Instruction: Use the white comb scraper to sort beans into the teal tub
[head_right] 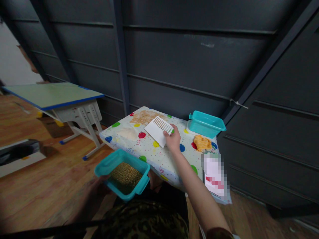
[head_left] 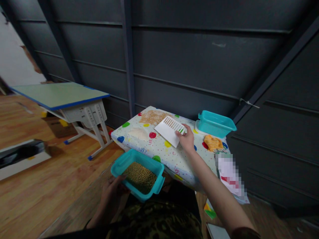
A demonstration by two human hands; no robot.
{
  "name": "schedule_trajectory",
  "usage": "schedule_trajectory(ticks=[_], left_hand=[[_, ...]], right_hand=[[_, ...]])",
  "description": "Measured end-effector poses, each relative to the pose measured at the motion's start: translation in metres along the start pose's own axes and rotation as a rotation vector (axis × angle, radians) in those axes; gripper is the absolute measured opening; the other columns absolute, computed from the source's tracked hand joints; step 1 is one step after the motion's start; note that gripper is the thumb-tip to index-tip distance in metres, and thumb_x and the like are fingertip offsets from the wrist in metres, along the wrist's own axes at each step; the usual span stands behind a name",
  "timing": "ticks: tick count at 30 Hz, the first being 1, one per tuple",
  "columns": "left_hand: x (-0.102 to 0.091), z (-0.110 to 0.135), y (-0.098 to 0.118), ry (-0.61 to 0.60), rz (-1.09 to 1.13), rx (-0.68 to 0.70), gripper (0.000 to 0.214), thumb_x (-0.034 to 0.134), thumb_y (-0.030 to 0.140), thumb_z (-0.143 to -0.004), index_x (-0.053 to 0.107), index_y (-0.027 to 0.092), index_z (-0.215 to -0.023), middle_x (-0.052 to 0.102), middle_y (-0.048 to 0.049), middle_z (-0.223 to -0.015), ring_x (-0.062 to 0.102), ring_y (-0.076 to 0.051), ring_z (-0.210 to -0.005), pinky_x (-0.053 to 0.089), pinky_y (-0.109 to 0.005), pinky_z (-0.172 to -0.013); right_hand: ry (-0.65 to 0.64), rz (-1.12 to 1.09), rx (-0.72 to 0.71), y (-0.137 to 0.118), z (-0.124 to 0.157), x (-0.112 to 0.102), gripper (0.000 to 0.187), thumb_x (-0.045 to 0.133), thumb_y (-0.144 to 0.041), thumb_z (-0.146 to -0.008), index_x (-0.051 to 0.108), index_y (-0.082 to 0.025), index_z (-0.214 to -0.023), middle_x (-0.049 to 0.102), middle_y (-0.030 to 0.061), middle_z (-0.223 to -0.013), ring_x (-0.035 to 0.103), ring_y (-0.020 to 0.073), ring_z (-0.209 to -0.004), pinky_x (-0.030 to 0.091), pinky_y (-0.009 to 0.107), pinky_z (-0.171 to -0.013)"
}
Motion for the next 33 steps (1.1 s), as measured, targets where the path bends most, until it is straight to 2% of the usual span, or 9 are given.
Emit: schedule_trajectory(ticks=[3, 6, 10, 15, 20, 27, 30, 33], left_hand=[[-0.003, -0.002, -0.001, -0.009, -0.017, 0.001, 0.036, 0.092, 0.041, -0.053, 0.067, 0.016, -0.06, 0.063, -0.0023, -0.048, 0.059, -0.018, -0.04, 0.049, -0.027, -0.041], [-0.003, -0.002, -0.002, -0.018, -0.029, -0.006, 0.036, 0.091, 0.041, -0.055, 0.067, 0.016, -0.061, 0.06, -0.0017, -0.046, 0.057, -0.017, -0.041, 0.049, -0.026, -0.043], [-0.003, -0.004, -0.005, -0.051, -0.022, -0.007, 0.037, 0.091, 0.041, -0.058, 0.063, 0.017, -0.058, 0.058, -0.0012, -0.045, 0.057, -0.017, -0.042, 0.051, -0.028, -0.045], [-0.005, -0.005, -0.006, -0.023, -0.021, -0.008, 0.036, 0.092, 0.041, -0.056, 0.064, 0.018, -0.059, 0.057, 0.0003, -0.045, 0.056, -0.018, -0.042, 0.052, -0.03, -0.045], [-0.003, -0.003, -0.005, -0.032, -0.003, -0.024, 0.036, 0.091, 0.041, -0.056, 0.063, 0.019, -0.052, 0.06, -0.0011, -0.047, 0.057, -0.018, -0.043, 0.052, -0.03, -0.045], [-0.004, -0.004, -0.006, -0.041, -0.027, -0.031, 0.037, 0.093, 0.042, -0.054, 0.066, 0.016, -0.053, 0.063, -0.0035, -0.046, 0.059, -0.017, -0.042, 0.051, -0.025, -0.045], [-0.003, -0.003, -0.005, -0.018, -0.002, -0.03, 0.037, 0.095, 0.039, -0.05, 0.066, 0.017, -0.051, 0.061, -0.0021, -0.044, 0.056, -0.015, -0.04, 0.049, -0.025, -0.042], [-0.002, -0.002, -0.004, -0.004, -0.001, -0.031, 0.036, 0.093, 0.039, -0.052, 0.065, 0.018, -0.049, 0.059, -0.0017, -0.043, 0.056, -0.015, -0.039, 0.047, -0.025, -0.041]], right_hand=[[0.014, 0.039, 0.04, -0.003, 0.005, 0.011, 0.055, 0.071, -0.037, -0.074, 0.067, -0.023, -0.127, 0.078, 0.0059, -0.098, 0.071, 0.0265, -0.081, 0.057, 0.042, -0.083], [0.023, 0.06, 0.05, -0.006, 0.013, 0.016, 0.055, 0.07, -0.037, -0.075, 0.066, -0.022, -0.129, 0.078, 0.0069, -0.099, 0.07, 0.0265, -0.08, 0.056, 0.041, -0.081], [0.03, 0.092, 0.047, -0.006, 0.02, 0.018, 0.054, 0.068, -0.039, -0.076, 0.066, -0.022, -0.128, 0.078, 0.0065, -0.096, 0.069, 0.0269, -0.079, 0.056, 0.041, -0.079], [0.016, 0.027, 0.017, -0.005, 0.022, 0.018, 0.055, 0.068, -0.042, -0.076, 0.065, -0.022, -0.127, 0.078, 0.0078, -0.105, 0.071, 0.0269, -0.083, 0.057, 0.042, -0.083], [-0.014, -0.044, 0.038, 0.0, 0.024, 0.02, 0.061, 0.069, -0.047, -0.076, 0.063, -0.022, -0.131, 0.077, 0.0073, -0.102, 0.07, 0.0257, -0.078, 0.057, 0.038, -0.074], [-0.04, -0.063, 0.059, 0.007, 0.023, 0.024, 0.06, 0.072, -0.047, -0.074, 0.064, -0.022, -0.129, 0.077, 0.0058, -0.1, 0.069, 0.0246, -0.076, 0.056, 0.038, -0.072], [-0.05, -0.092, 0.078, 0.006, 0.024, 0.025, 0.063, 0.072, -0.048, -0.074, 0.063, -0.022, -0.13, 0.077, 0.006, -0.098, 0.069, 0.0251, -0.075, 0.056, 0.037, -0.071], [-0.059, -0.099, 0.065, 0.002, 0.026, 0.027, 0.063, 0.072, -0.047, -0.074, 0.063, -0.022, -0.131, 0.078, 0.0063, -0.1, 0.069, 0.0253, -0.075, 0.056, 0.037, -0.071]])
Point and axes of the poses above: each hand's wrist, its own z-axis away from the middle knuckle, its own x-axis out of the palm, y = z × x, the point moved 6 cm from there along -z, towards the middle knuckle
